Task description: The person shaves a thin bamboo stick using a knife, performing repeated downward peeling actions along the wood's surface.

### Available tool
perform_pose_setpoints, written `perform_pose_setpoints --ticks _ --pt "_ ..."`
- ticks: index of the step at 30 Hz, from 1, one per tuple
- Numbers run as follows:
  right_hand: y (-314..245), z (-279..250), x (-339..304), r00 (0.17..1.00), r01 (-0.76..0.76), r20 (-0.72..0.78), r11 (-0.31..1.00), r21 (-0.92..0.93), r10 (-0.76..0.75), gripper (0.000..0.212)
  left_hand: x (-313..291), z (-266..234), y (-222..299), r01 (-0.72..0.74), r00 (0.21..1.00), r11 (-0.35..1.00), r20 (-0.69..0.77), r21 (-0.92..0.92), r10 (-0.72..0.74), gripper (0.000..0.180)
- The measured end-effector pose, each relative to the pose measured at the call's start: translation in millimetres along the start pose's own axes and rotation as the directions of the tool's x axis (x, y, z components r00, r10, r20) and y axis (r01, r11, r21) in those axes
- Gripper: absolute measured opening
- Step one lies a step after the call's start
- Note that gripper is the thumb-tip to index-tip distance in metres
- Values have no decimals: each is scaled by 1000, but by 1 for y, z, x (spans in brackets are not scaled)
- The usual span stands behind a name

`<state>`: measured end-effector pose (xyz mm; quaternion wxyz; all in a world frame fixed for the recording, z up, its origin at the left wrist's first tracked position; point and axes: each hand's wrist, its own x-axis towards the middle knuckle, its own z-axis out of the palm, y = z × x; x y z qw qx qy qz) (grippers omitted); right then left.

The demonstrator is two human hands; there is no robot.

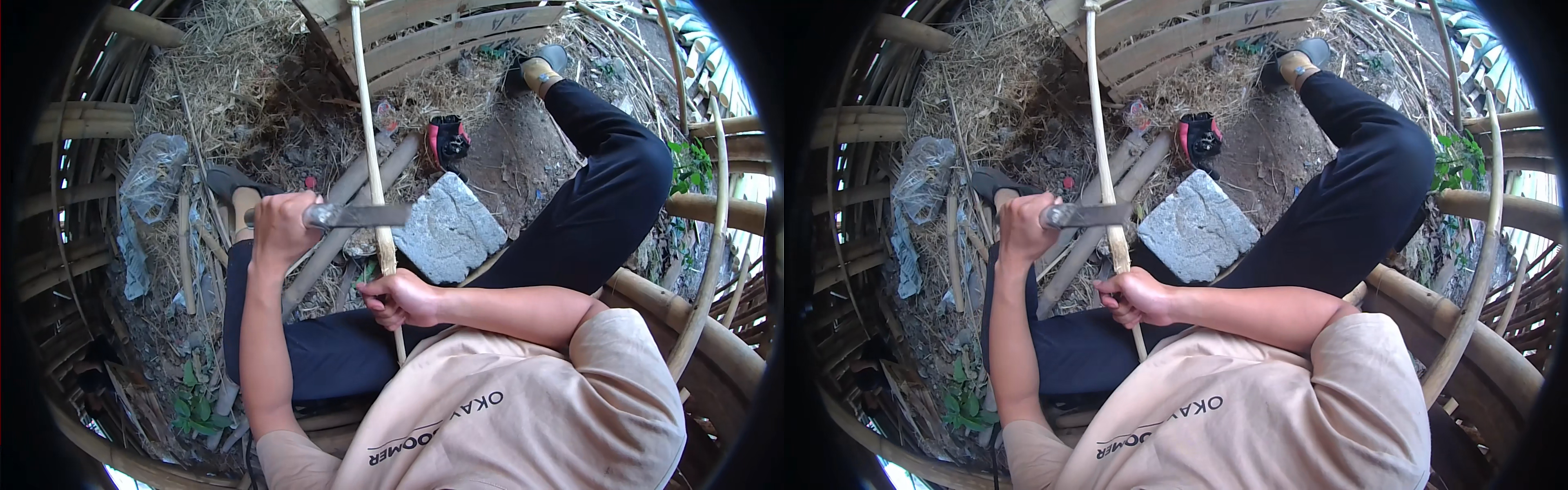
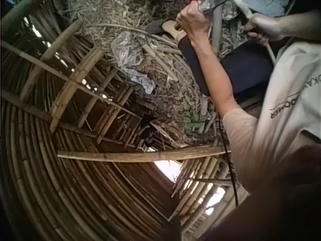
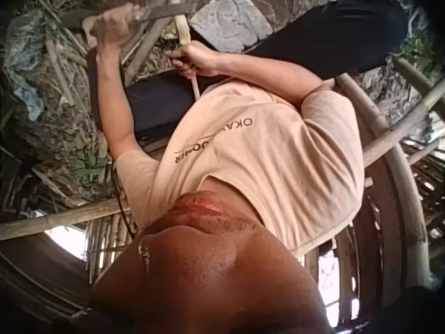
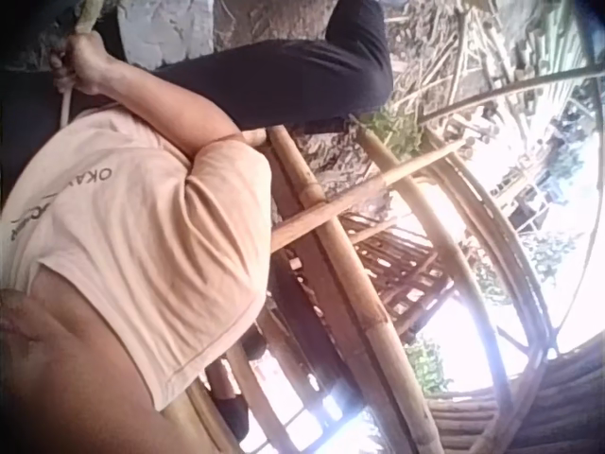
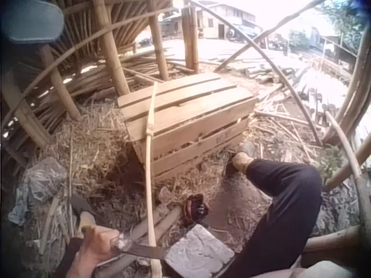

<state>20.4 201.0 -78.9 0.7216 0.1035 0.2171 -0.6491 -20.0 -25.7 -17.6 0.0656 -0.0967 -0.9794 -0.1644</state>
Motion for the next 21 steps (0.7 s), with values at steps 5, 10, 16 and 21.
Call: perform_pose_setpoints --ticks 5,10,16,21 --pt "-1 -6 0 998 -6 69 1000 13 5 44 -3 24 3 -64 998 997 27 -38 65 29" --pt "-1 -1 -2 999 -24 43 1000 13 23 44 9 24 -7 -45 998 999 -35 28 46 28" --pt "-5 -4 -4 1000 21 11 999 39 -21 43 14 34 -12 -22 994 994 -106 103 33 24" --pt "-7 -2 -1 1000 30 -3 998 54 -30 43 12 26 -11 52 996 976 -79 210 -36 15"
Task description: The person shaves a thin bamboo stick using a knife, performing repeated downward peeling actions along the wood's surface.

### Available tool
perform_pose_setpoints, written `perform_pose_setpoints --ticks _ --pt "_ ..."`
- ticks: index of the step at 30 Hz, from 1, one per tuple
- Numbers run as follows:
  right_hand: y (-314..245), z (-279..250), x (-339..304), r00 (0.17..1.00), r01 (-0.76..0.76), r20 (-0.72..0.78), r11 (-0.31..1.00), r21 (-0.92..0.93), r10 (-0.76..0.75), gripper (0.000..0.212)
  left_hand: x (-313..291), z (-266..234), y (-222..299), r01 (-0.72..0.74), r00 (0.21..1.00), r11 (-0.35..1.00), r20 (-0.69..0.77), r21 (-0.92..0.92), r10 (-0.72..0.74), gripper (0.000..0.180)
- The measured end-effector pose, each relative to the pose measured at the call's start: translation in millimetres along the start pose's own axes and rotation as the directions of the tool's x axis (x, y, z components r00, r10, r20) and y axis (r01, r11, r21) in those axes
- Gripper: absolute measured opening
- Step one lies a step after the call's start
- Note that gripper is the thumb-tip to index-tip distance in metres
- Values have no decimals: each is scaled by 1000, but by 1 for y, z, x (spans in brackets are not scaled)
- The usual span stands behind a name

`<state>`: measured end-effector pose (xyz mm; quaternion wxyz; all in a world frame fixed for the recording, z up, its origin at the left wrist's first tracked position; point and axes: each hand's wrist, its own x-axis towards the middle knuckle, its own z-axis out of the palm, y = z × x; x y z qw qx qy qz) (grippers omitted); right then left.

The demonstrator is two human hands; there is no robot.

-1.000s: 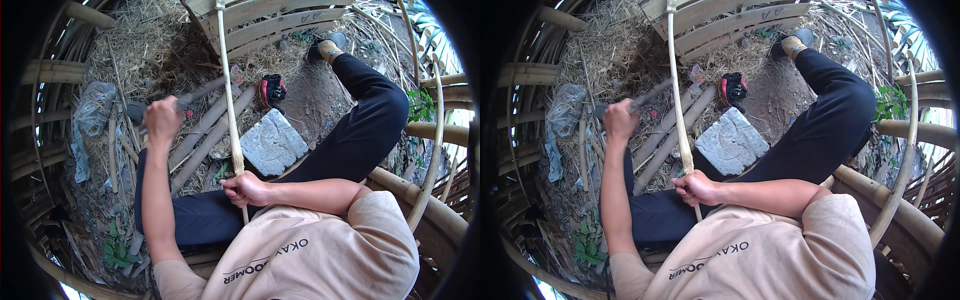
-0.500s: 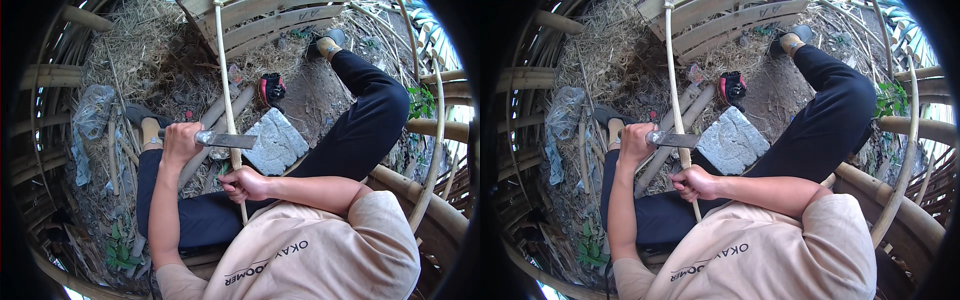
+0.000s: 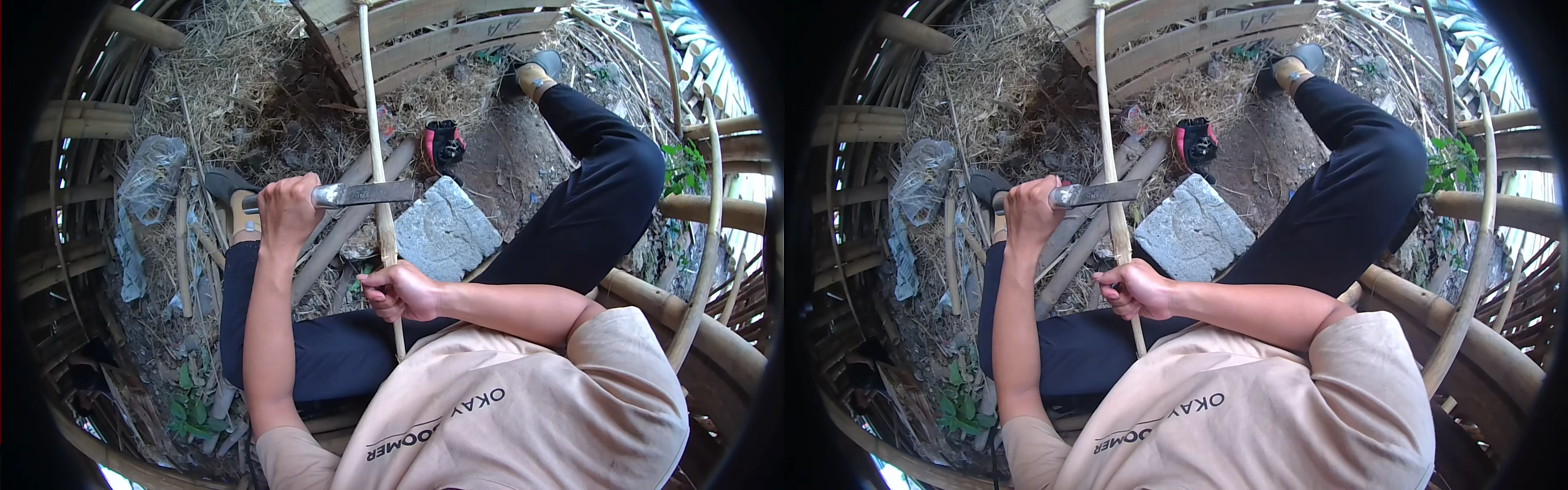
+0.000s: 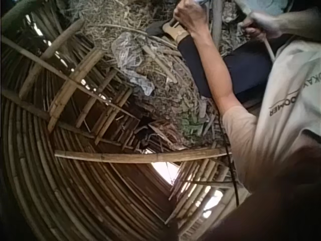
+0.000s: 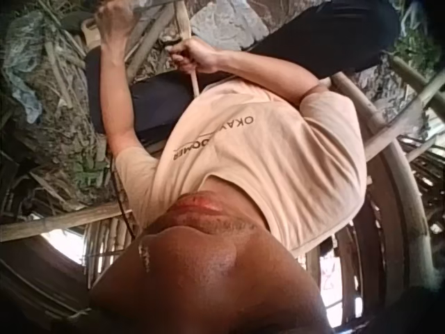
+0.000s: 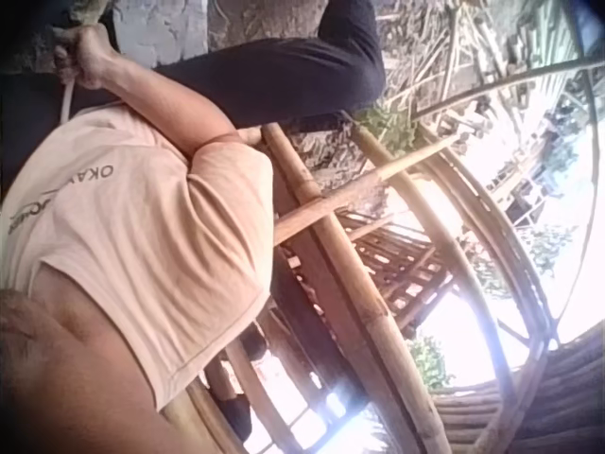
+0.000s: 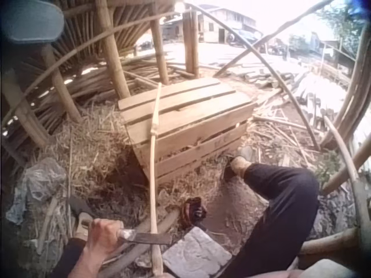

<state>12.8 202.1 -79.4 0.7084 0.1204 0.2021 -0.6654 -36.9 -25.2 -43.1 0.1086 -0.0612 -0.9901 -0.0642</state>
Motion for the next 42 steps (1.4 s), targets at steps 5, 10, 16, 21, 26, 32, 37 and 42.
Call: perform_pose_setpoints --ticks 5,10,16,21,26,32,37,42 --pt "12 1 -8 998 -58 26 994 -89 60 45 8 -33 -58 425 904 892 -127 154 -409 12" --pt "8 0 2 997 -71 40 996 -52 73 44 -15 -59 -35 251 941 955 -192 -159 -279 17" --pt "6 -1 3 996 -54 68 997 -51 58 43 -18 -24 -5 -45 998 990 28 -136 49 30" --pt "5 6 1 999 -43 -1 998 -50 43 41 -19 -18 2 -83 990 991 106 -108 94 13" --pt "9 3 0 999 -13 -38 998 -56 11 42 -12 -14 5 -19 996 996 84 -91 27 17" --pt "6 5 0 996 6 -84 999 -47 -10 42 -4 -6 -3 32 997 998 72 -59 -28 18" --pt "9 4 -2 998 -12 -64 997 -72 8 42 5 -25 -47 310 950 936 -22 168 -311 27" --pt "8 5 2 997 -9 -83 998 -69 3 43 -21 -32 -33 174 985 981 -7 -87 -175 22"
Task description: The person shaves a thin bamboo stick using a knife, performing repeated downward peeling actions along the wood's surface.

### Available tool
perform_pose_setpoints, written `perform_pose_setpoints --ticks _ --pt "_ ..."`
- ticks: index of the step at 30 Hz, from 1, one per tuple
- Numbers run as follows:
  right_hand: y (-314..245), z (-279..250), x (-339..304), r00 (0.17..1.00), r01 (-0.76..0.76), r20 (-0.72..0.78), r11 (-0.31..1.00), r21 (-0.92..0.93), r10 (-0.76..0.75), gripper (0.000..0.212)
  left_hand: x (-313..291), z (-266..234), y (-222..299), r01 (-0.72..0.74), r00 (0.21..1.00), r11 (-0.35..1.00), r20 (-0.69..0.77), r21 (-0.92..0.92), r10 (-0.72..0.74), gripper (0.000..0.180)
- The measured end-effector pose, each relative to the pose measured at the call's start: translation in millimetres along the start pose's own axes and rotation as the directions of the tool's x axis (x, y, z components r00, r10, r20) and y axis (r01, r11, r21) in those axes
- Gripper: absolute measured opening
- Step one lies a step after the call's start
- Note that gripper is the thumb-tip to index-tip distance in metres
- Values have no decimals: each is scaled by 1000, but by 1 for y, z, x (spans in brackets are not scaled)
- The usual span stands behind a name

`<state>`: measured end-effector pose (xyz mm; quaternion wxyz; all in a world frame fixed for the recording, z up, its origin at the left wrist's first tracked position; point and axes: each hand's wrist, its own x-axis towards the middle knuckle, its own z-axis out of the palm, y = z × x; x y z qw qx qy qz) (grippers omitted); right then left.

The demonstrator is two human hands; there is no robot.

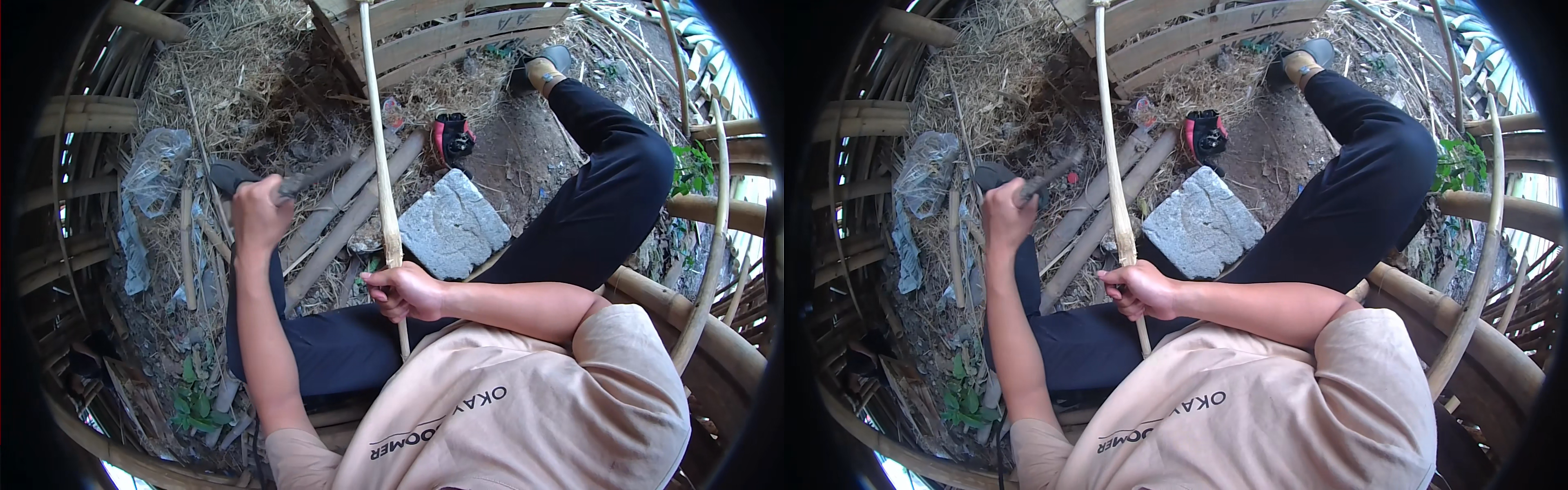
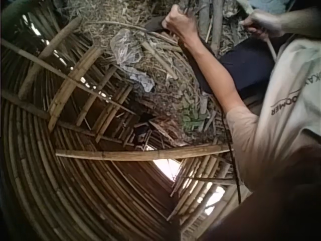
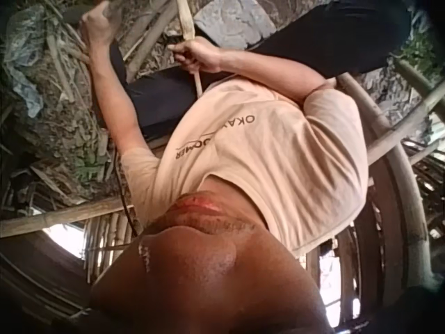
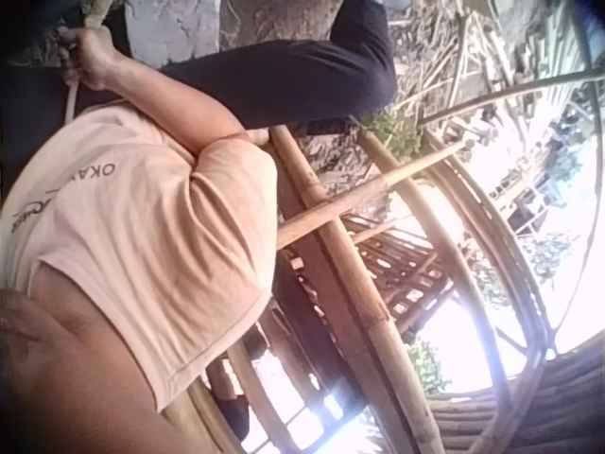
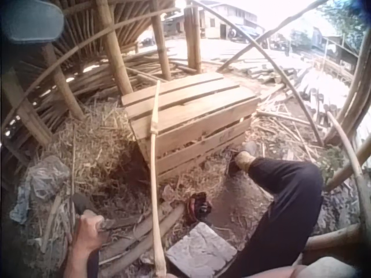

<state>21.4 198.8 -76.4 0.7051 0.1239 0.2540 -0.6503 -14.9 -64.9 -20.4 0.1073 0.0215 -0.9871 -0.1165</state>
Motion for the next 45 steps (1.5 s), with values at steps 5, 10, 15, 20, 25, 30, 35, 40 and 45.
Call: perform_pose_setpoints --ticks 5,10,15,20,25,30,35,40,45 --pt "1 1 0 1000 7 -6 1000 0 -7 42 -7 4 44 -109 969 988 208 -108 129 21" --pt "0 0 1 1000 -4 21 1000 14 4 42 -3 25 46 -182 968 971 143 -156 205 25" --pt "1 1 -2 1000 4 3 1000 -4 -4 41 4 33 44 -175 981 981 76 -81 181 23" --pt "-1 0 -3 1000 18 -15 1000 5 -18 42 9 41 38 -98 995 995 5 -15 99 16" --pt "-3 0 -4 1000 5 21 1000 4 -5 41 20 8 -19 111 993 984 -44 137 -106 20" --pt "-3 -1 -2 999 16 39 1000 18 -16 42 4 7 4 42 999 972 5 -232 -42 21" --pt "-2 -6 1 992 -21 125 1000 23 18 42 0 16 39 -135 979 979 132 -151 155 24" --pt "-3 -9 4 974 -45 222 999 26 38 44 5 27 38 -148 974 982 156 -121 166 18" --pt "-1 -14 4 959 -41 280 999 17 35 44 14 33 36 -174 979 982 96 -75 181 10"
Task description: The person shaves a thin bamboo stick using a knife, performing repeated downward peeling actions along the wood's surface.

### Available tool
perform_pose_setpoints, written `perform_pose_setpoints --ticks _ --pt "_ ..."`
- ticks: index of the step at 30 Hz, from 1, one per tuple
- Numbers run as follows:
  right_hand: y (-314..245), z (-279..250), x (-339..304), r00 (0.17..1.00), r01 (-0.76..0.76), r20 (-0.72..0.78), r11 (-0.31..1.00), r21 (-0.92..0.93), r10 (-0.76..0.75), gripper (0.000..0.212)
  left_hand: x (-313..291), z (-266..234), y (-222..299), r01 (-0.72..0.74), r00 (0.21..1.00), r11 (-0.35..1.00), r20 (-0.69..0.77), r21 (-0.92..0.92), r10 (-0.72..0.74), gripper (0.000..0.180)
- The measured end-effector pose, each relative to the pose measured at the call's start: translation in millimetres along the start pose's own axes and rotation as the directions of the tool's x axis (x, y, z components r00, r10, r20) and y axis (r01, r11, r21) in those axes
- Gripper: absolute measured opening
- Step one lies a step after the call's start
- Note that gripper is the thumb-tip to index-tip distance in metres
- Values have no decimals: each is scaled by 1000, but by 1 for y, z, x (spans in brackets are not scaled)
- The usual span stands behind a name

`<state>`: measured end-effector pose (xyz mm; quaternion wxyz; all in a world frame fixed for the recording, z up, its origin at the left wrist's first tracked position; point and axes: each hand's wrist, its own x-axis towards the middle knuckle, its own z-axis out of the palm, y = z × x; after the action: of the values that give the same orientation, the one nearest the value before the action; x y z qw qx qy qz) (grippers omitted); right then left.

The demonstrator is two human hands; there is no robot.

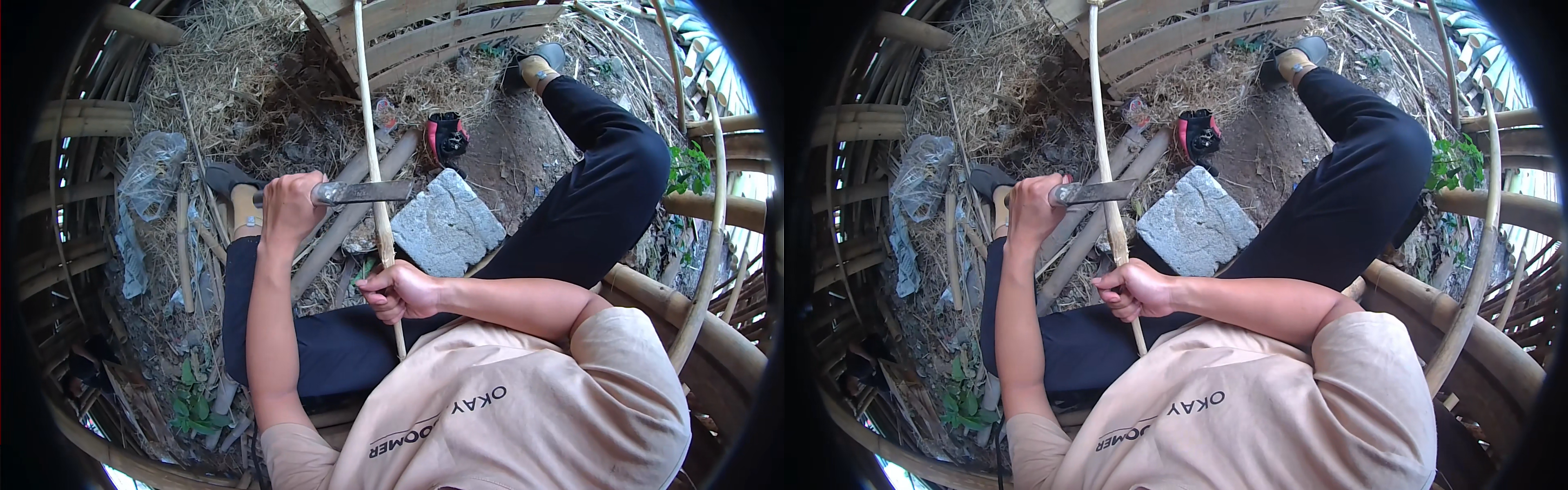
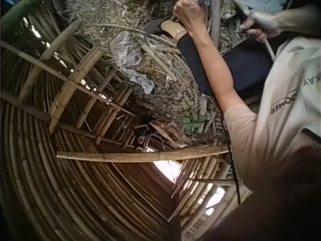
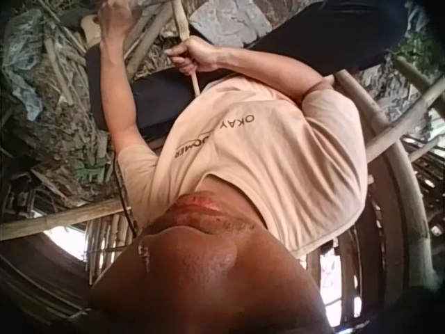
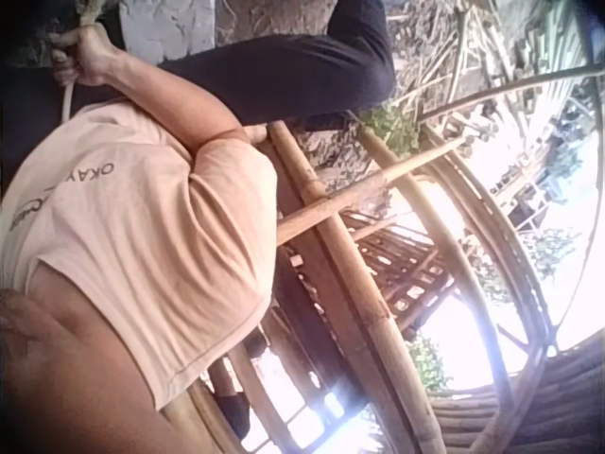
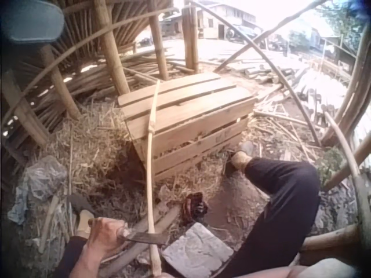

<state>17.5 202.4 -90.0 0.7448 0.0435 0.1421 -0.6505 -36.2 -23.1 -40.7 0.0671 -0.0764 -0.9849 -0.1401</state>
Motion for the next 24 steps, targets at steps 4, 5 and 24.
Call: perform_pose_setpoints --ticks 4,5,24 --pt "1 3 -3 1000 -1 -7 1000 18 1 44 3 2 -3 -38 998 999 -46 21 39 10" --pt "2 4 -3 1000 -3 -5 1000 25 3 45 5 0 -8 44 996 997 -78 60 -39 11" --pt "-2 18 2 968 52 -235 988 -146 -85 46 -24 -39 29 -30 982 997 190 77 15 13"
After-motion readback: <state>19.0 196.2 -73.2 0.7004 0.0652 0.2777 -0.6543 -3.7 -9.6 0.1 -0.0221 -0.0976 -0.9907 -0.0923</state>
